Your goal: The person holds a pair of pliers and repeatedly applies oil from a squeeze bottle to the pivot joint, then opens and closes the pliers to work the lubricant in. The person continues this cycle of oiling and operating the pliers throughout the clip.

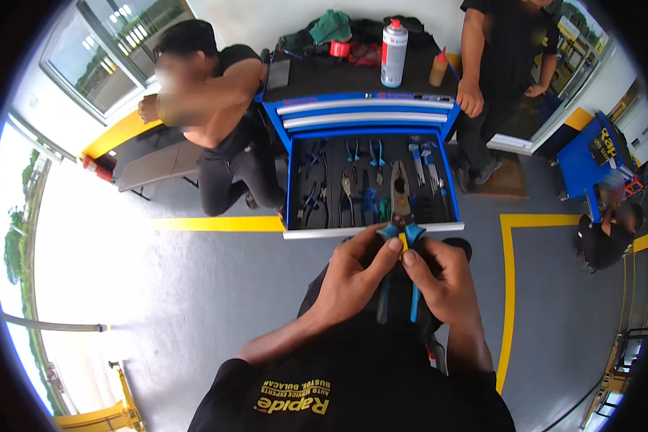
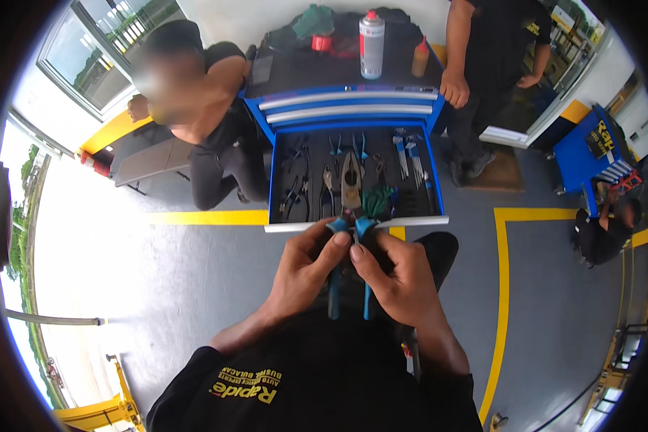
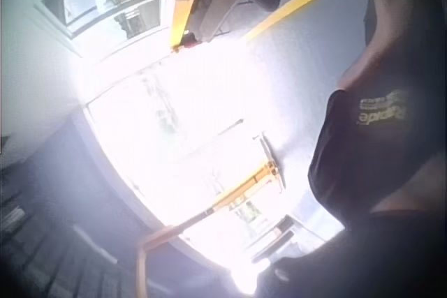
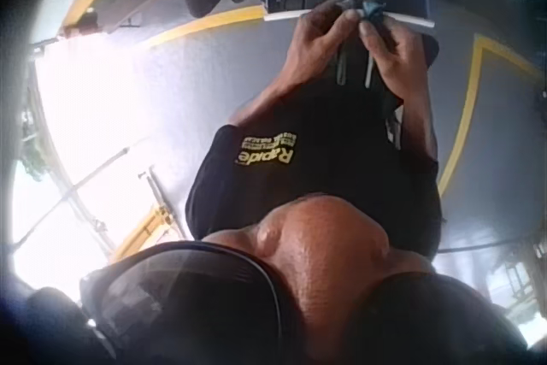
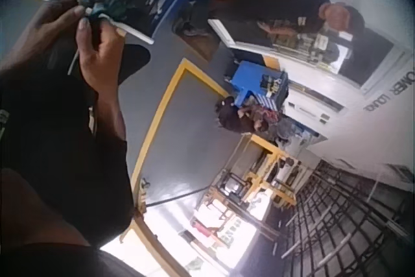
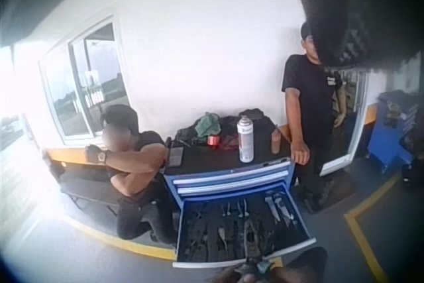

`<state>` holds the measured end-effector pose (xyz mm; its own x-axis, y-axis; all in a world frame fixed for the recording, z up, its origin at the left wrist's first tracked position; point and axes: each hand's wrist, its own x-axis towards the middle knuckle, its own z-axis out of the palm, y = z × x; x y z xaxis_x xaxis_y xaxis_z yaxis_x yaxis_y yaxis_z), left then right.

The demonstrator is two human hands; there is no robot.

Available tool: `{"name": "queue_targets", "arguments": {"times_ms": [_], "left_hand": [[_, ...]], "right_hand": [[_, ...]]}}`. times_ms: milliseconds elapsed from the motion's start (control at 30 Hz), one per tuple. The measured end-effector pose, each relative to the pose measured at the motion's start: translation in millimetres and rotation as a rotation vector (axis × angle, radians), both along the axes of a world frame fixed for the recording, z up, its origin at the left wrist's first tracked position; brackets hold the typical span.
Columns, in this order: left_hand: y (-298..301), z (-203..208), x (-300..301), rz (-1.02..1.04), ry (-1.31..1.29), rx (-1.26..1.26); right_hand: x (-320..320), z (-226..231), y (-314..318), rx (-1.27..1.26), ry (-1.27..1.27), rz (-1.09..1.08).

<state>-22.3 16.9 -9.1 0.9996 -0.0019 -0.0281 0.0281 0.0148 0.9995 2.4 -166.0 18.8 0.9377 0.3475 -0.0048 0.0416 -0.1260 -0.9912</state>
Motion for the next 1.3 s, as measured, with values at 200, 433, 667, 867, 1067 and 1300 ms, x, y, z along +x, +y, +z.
{"name": "queue_targets", "arguments": {"times_ms": [200,433,667,867,1067,1300], "left_hand": [[42,25,10,-0.253,0.242,-0.436],[20,17,-3,-0.167,0.144,-0.272],[13,2,-10,-0.121,0.124,-0.435],[22,-12,-11,-0.272,0.217,-0.683],[-1,-9,-15,-0.166,0.230,-0.694],[7,-16,-13,-0.264,0.187,-0.785]], "right_hand": [[12,-2,-33,0.067,0.071,0.169],[0,4,-20,0.094,0.141,0.084],[-5,-5,-12,0.086,0.080,0.063],[-5,-7,-40,0.133,0.148,0.120],[-13,-24,-8,0.163,0.098,0.176],[8,-19,-52,0.200,0.197,0.002]]}}
